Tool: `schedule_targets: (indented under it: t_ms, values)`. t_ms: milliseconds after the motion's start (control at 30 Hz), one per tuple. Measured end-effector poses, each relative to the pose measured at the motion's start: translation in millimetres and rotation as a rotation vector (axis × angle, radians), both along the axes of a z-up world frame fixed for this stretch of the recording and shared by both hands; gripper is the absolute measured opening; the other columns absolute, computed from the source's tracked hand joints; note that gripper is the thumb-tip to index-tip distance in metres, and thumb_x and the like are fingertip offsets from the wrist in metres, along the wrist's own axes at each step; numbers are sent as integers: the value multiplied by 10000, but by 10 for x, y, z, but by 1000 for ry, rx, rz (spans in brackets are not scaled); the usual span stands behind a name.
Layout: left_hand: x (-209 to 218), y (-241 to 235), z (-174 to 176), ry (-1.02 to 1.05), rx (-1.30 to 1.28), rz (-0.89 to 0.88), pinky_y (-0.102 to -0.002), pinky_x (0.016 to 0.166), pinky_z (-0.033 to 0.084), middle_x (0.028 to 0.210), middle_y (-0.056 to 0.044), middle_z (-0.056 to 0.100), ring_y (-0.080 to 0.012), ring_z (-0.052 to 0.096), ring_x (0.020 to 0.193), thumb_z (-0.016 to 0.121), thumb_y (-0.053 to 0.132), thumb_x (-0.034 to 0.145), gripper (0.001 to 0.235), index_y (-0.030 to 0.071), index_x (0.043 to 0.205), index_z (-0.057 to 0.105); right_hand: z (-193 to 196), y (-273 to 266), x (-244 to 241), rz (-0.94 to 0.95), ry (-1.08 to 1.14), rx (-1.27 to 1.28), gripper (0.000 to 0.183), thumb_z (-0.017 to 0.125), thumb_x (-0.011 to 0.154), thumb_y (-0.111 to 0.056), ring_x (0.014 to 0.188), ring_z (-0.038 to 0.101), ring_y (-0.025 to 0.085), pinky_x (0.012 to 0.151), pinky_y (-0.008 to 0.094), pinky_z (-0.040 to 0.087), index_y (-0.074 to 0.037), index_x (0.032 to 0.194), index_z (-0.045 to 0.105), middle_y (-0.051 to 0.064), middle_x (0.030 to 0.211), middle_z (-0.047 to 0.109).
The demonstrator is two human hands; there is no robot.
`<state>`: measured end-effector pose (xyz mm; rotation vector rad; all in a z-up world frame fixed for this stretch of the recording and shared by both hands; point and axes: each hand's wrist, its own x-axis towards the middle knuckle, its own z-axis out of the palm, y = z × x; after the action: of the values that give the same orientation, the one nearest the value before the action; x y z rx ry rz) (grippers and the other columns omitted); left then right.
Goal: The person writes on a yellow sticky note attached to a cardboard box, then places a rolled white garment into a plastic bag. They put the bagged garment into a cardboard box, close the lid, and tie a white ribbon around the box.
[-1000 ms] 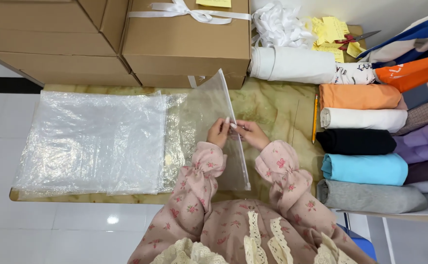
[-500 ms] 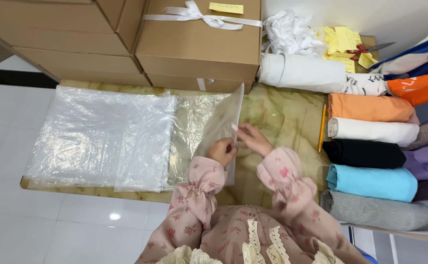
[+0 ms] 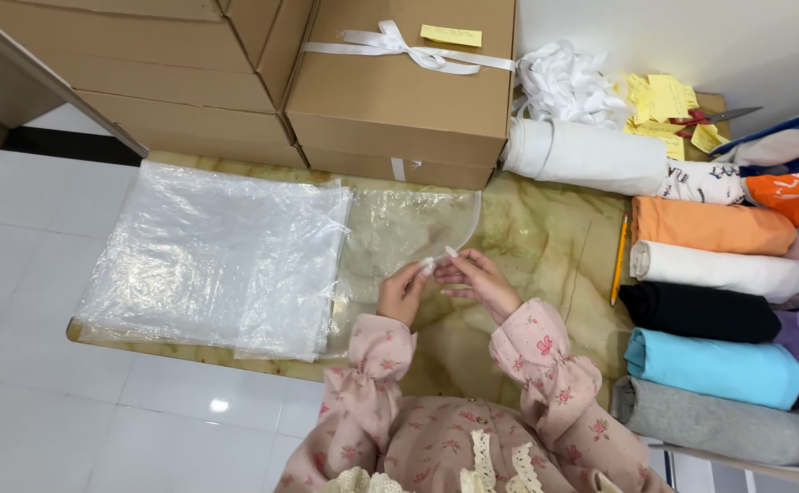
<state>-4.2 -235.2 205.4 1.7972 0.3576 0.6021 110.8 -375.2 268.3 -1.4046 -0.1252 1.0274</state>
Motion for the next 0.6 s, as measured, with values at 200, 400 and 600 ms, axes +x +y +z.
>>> schedule_targets:
  t_ms: [200,400,600]
  values:
    - [13,-135,237,167,233,56,-468,871,574,1034,-86,716,-338,708,985,426,301,1092,235,240,1194,628,-9,72,-34,177,-15,-120,527,547,998,-589,643,663,154,502,261,560,-85,877,642,12,697,558]
    - [91,-68,371,111,475,57,-387,790,616,1034,36,630,-257,707,920,544,336,1051,135,217,1037,604,63,194,47,78,66,-75,365,611,983,-448,567,529,111,448,227,420,-108,852,597,-56,650,407]
    - [290,-107,158,39,725,15,-365,703,595,908,15,489,-243,663,887,552,302,1044,181,176,915,549,215,34,42,99,132,-70,396,554,997,-470,498,344,46,395,159,256,-109,840,502,-89,640,247]
